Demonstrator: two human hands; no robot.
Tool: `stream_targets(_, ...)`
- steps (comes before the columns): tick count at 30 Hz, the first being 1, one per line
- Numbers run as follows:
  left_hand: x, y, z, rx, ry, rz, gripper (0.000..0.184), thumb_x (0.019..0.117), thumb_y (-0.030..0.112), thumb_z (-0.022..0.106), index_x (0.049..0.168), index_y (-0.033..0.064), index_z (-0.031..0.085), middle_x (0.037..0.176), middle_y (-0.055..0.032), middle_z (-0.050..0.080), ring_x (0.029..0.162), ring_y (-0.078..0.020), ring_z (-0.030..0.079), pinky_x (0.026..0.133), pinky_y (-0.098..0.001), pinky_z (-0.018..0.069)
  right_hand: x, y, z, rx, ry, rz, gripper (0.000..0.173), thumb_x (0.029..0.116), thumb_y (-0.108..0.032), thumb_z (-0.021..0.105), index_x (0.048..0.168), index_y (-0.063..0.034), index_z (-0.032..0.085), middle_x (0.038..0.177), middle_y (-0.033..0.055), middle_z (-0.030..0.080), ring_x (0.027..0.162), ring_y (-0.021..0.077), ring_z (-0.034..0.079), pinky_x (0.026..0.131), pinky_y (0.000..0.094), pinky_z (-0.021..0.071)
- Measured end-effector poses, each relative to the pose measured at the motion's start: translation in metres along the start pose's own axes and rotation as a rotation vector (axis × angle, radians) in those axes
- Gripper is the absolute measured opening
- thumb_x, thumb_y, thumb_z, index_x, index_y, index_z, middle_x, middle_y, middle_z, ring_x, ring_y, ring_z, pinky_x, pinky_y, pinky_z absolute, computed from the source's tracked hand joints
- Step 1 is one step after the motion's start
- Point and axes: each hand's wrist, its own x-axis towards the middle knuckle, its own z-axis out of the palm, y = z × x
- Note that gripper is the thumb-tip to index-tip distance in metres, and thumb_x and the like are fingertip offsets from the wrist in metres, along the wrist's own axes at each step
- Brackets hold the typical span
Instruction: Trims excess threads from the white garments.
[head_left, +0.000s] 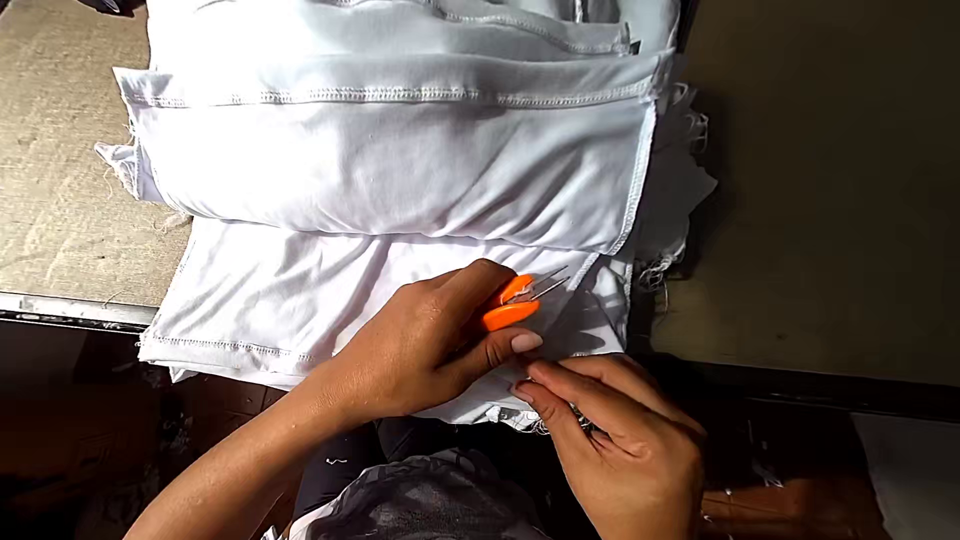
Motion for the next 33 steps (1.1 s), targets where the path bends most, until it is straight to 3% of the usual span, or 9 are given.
stream_targets(5, -0.005, -0.005, -0.008, 0.051, -0.05, 0.012, 0.038, 0.1014, 0.035, 0.063, 0.115, -0.0001, 0.064, 0.081, 0.0046, 0.06, 0.067, 0.0033, 0.053, 0.059, -0.0123, 0.0454, 0.004, 0.005, -0.016, -0.091, -0.021, 0.006, 0.018, 0.0952, -0.021, 0.067, 0.085, -0.0143, 0.08, 0.072, -0.0046, 0.053, 0.074, 0.0005, 0.049, 0.068, 0.0137, 0.0383)
stream_targets(7, -0.007, -0.004, -0.009, 0.054, -0.062, 0.03, 0.044, 0.1027, 0.041, 0.058, 0.116, -0.0009, 0.063, 0.08, 0.0057, 0.058, 0.068, 0.004, 0.052, 0.059, -0.0122, 0.0448, 0.009, 0.008, -0.017, -0.101, -0.046, -0.059, 0.02, 0.0989, -0.022, 0.063, 0.083, -0.0146, 0.073, 0.077, -0.0035, 0.053, 0.082, 0.0032, 0.05, 0.075, 0.0158, 0.039)
stream_targets(11, -0.008, -0.004, -0.012, 0.079, -0.063, 0.062, 0.044, 0.1048, 0.04, 0.055, 0.118, -0.0009, 0.061, 0.078, 0.0053, 0.058, 0.066, 0.0031, 0.052, 0.058, -0.0136, 0.0454, 0.017, 0.012, -0.016, -0.013, -0.156, -0.124, 0.021, 0.1069, -0.028, 0.052, 0.093, -0.0156, 0.063, 0.106, -0.002, 0.059, 0.111, 0.0053, 0.055, 0.098, 0.0193, 0.0432)
stream_targets(13, -0.009, -0.004, -0.014, 0.158, -0.075, 0.105, 0.041, 0.1037, 0.04, 0.058, 0.115, 0.0017, 0.064, 0.082, 0.0042, 0.063, 0.072, 0.0005, 0.058, 0.063, -0.0169, 0.0501, 0.018, 0.015, -0.017, 0.061, -0.191, -0.09, 0.02, 0.1071, -0.029, 0.052, 0.095, -0.0163, 0.062, 0.111, -0.0047, 0.064, 0.115, 0.0039, 0.058, 0.098, 0.0195, 0.0475)
stream_targets(16, -0.012, -0.004, -0.016, 0.26, -0.115, 0.141, 0.039, 0.1032, 0.039, 0.058, 0.116, 0.0043, 0.069, 0.094, 0.0005, 0.07, 0.086, -0.0064, 0.065, 0.075, -0.0243, 0.0541, 0.019, 0.02, -0.02, 0.162, -0.201, -0.055, 0.021, 0.1075, -0.032, 0.052, 0.097, -0.0187, 0.063, 0.104, -0.0095, 0.069, 0.108, 0.0006, 0.064, 0.093, 0.0185, 0.0529)
stream_targets(19, -0.013, -0.004, -0.018, 0.319, -0.138, 0.17, 0.035, 0.1024, 0.036, 0.059, 0.116, 0.0063, 0.071, 0.095, 0.0005, 0.07, 0.089, -0.0085, 0.066, 0.077, -0.0261, 0.0542, 0.019, 0.022, -0.022, 0.206, -0.202, -0.032, 0.019, 0.1069, -0.033, 0.053, 0.098, -0.0203, 0.065, 0.101, -0.0117, 0.069, 0.101, -0.0018, 0.065, 0.088, 0.0157, 0.0546)
stream_targets(23, -0.013, 0.0, -0.02, 0.493, -0.147, 0.22, 0.032, 0.1, 0.031, 0.058, 0.116, 0.0093, 0.075, 0.093, -0.0003, 0.071, 0.086, -0.0153, 0.066, 0.071, -0.0325, 0.0513, 0.02, 0.021, -0.021, 0.224, -0.176, -0.028, 0.018, 0.1063, -0.032, 0.055, 0.1, -0.0213, 0.067, 0.096, -0.0129, 0.068, 0.092, -0.0031, 0.066, 0.081, 0.0135, 0.0557)
stream_targets(28, -0.015, 0.002, -0.018, 0.639, -0.147, 0.231, 0.035, 0.1025, 0.032, 0.054, 0.119, 0.0112, 0.075, 0.101, -0.0027, 0.074, 0.093, -0.019, 0.068, 0.074, -0.0349, 0.0518, 0.021, 0.021, -0.02, 0.225, -0.156, -0.038, 0.017, 0.1061, -0.033, 0.056, 0.101, -0.0217, 0.068, 0.096, -0.0136, 0.069, 0.091, -0.0032, 0.066, 0.079, 0.0135, 0.0554)
stream_targets(33, -0.012, 0.001, -0.011, 0.664, -0.141, 0.241, 0.036, 0.1036, 0.033, 0.052, 0.119, 0.0108, 0.075, 0.099, -0.004, 0.072, 0.089, -0.0205, 0.066, 0.068, -0.0349, 0.0487, 0.022, 0.023, -0.021, 0.207, -0.148, -0.058, 0.016, 0.1061, -0.031, 0.056, 0.102, -0.0204, 0.068, 0.098, -0.0128, 0.07, 0.092, -0.0035, 0.066, 0.08, 0.0133, 0.0549)
